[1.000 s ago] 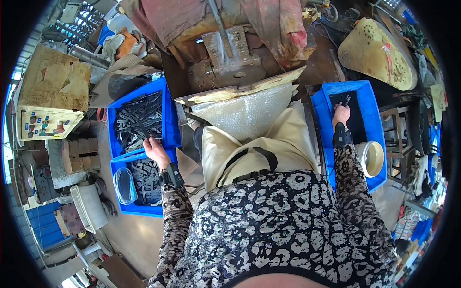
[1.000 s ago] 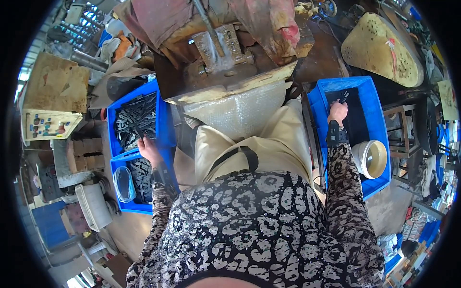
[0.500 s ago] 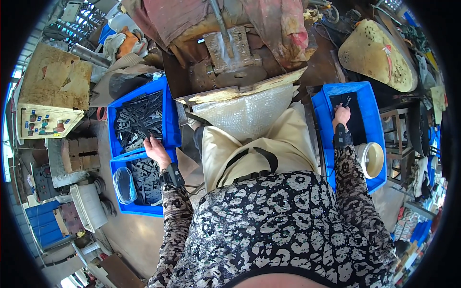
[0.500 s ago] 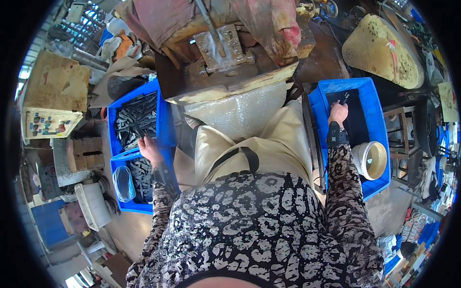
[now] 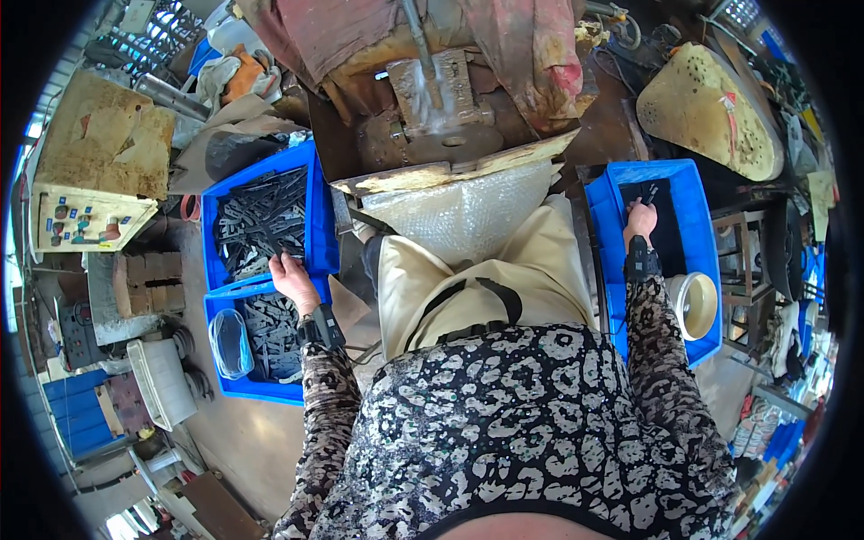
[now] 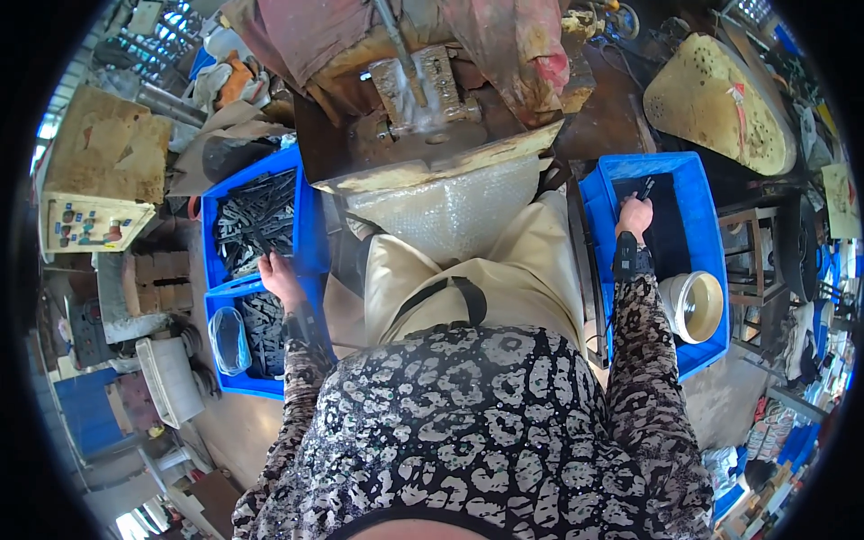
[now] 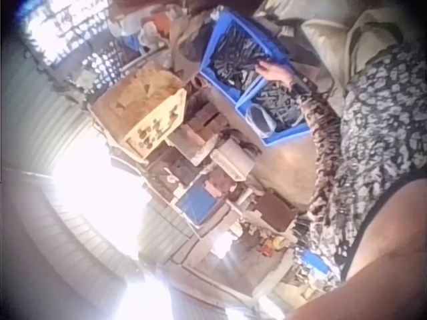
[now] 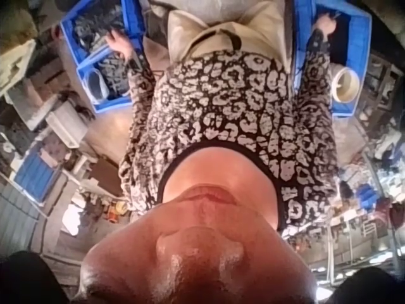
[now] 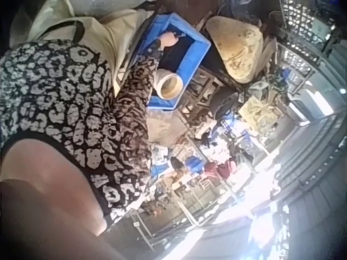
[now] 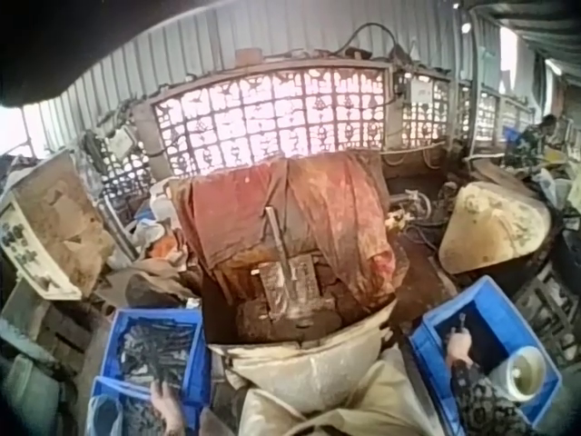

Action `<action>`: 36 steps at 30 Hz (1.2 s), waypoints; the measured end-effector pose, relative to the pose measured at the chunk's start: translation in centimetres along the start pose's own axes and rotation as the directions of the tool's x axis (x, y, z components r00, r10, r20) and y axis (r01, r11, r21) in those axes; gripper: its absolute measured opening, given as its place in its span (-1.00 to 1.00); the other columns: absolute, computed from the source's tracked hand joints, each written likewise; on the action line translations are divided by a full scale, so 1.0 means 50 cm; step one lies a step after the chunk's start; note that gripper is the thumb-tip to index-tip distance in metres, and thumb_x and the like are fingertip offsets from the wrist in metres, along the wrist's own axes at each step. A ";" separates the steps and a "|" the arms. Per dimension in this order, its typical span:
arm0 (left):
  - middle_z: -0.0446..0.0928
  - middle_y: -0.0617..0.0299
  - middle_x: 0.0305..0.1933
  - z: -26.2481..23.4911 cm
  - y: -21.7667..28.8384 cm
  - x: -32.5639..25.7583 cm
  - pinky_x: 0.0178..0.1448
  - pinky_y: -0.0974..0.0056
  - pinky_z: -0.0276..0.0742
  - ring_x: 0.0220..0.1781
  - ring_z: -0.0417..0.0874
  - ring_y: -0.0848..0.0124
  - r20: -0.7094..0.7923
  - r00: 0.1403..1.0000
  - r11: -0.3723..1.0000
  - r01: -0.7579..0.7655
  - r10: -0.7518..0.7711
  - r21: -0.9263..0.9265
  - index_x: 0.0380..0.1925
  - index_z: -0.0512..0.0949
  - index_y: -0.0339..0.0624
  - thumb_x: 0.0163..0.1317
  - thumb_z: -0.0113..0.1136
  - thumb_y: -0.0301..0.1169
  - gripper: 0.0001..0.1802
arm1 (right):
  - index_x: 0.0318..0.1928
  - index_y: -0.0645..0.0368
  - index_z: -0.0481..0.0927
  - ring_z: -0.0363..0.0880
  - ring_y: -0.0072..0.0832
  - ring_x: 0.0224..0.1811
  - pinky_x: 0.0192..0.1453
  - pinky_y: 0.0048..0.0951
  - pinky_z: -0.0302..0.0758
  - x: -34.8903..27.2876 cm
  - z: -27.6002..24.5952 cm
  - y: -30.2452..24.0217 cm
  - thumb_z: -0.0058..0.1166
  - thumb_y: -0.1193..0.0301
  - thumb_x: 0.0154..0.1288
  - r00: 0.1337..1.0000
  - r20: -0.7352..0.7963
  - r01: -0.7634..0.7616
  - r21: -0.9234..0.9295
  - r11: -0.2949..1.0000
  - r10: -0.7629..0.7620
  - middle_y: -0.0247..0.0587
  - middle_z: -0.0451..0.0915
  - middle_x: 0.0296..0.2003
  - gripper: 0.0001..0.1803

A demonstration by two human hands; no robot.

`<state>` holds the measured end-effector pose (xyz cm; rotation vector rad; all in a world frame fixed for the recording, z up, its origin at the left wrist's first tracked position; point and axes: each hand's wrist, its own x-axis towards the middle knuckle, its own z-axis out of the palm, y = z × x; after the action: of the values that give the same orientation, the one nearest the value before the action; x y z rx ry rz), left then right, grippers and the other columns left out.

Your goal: The person picks up metal pieces from a blue bin, holds them against a rotating grinding wheel under a stream of water, and places the finished pieces into a separate blue bin. This process is repeated for each piece, with the person occasionally dipping their hand into a bucket of water.

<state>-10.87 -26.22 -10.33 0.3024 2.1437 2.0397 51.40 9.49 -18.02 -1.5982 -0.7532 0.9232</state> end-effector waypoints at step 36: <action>0.36 0.46 -0.59 -0.035 0.040 -0.059 -0.59 0.53 0.10 -0.64 0.22 0.71 0.030 0.997 0.992 -0.062 0.066 -0.109 -0.22 0.48 -0.16 0.41 0.00 -0.40 -0.90 | -0.10 0.11 0.55 0.56 0.03 -0.03 0.02 0.00 0.46 -0.430 0.785 -0.684 0.06 0.09 0.28 0.399 0.714 0.915 -0.267 0.302 -0.576 0.07 0.63 -0.17 -0.63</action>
<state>-8.41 -28.57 -8.29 0.3921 2.0206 2.1604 6.52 17.38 15.02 -1.1816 -2.2257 0.2598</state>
